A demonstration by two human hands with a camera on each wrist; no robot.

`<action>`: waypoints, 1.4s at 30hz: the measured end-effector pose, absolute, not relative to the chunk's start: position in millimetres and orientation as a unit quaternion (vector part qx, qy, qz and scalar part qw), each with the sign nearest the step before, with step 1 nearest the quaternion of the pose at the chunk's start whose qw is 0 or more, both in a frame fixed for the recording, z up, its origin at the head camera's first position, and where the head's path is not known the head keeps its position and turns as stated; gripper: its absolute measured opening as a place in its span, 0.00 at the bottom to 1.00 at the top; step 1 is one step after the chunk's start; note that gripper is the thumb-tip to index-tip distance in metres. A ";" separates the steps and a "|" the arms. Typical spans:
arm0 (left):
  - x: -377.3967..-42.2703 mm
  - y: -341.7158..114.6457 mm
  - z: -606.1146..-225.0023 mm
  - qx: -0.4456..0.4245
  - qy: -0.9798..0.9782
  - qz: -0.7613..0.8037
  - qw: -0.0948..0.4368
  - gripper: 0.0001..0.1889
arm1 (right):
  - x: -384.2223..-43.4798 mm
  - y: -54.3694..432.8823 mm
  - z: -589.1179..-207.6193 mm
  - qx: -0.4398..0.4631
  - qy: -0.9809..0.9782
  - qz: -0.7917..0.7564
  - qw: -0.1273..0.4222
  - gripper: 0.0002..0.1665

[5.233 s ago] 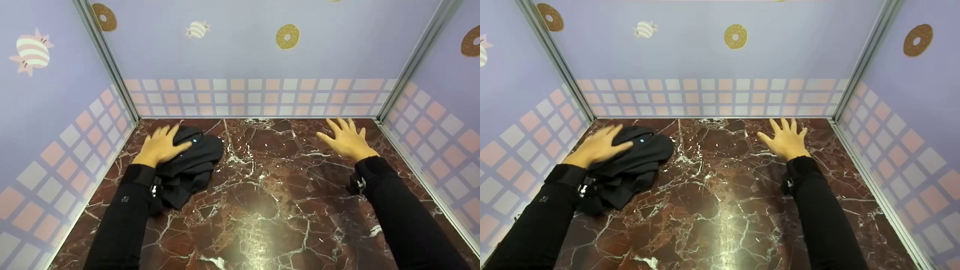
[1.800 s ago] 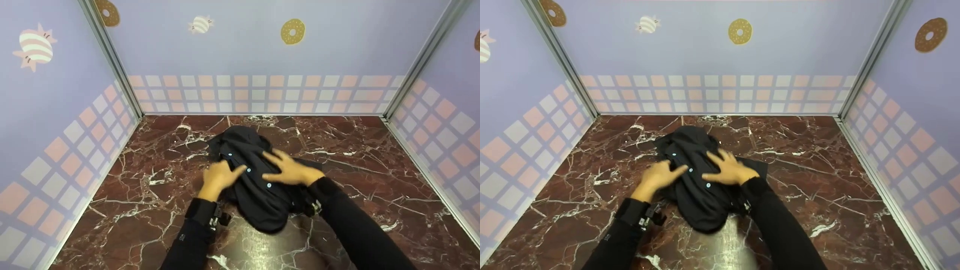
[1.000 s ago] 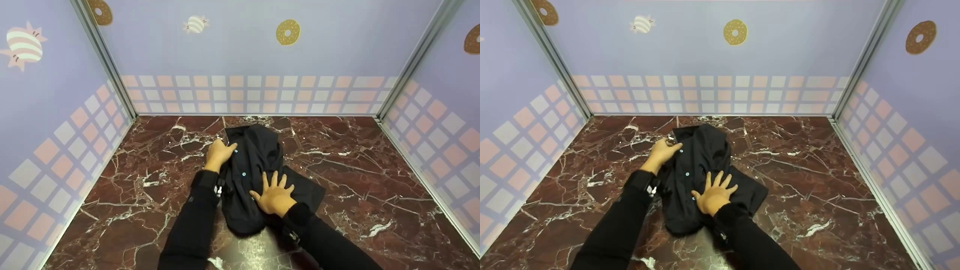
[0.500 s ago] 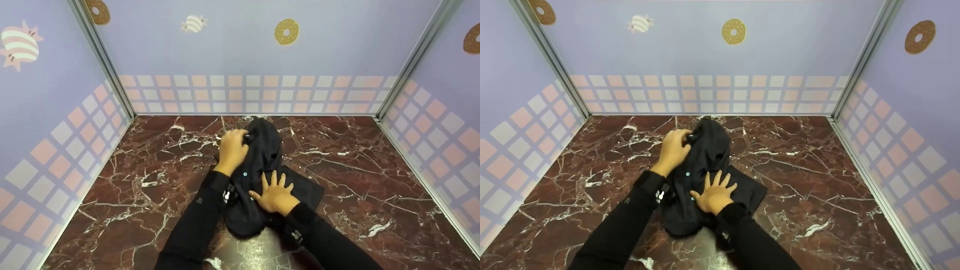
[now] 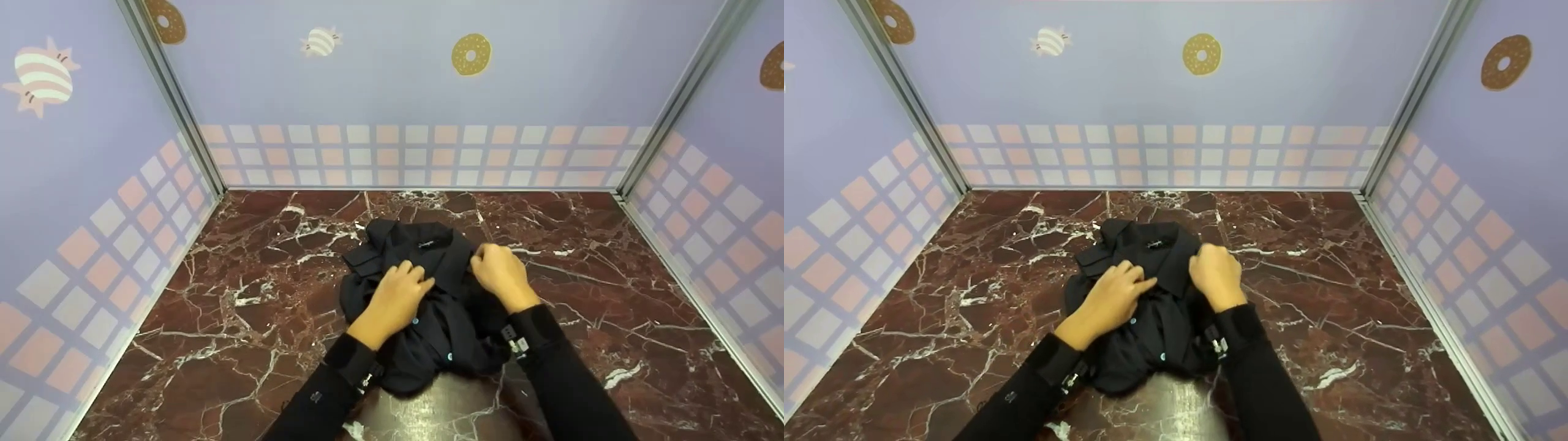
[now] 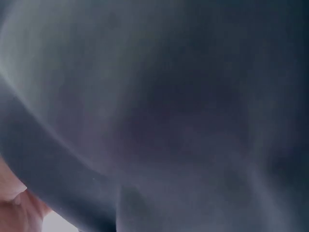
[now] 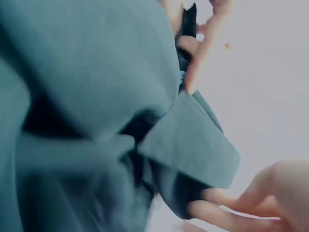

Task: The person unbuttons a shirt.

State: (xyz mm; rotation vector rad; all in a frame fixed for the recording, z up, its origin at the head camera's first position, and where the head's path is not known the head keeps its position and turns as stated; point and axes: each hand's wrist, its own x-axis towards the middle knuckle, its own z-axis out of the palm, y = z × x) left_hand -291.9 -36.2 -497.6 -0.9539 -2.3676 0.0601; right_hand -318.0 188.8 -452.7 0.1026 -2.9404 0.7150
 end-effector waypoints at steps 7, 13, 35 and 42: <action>-288.5 -42.3 -495.9 -0.392 -0.906 -0.020 0.157 0.22 | -326.7 176.5 -497.0 0.096 -0.924 0.348 0.127 0.36; -304.2 -61.7 -480.3 -0.331 -0.892 -0.262 0.160 0.15 | -327.8 184.8 -516.5 0.091 -0.873 0.422 0.228 0.26; -320.0 -102.9 -464.2 -0.241 -0.778 -0.560 0.152 0.05 | -307.4 211.2 -446.0 0.175 -0.773 0.510 0.334 0.16; -320.3 -105.0 -456.6 -0.174 -0.786 -0.541 0.244 0.07 | -303.7 228.7 -448.0 0.213 -0.859 0.438 0.155 0.13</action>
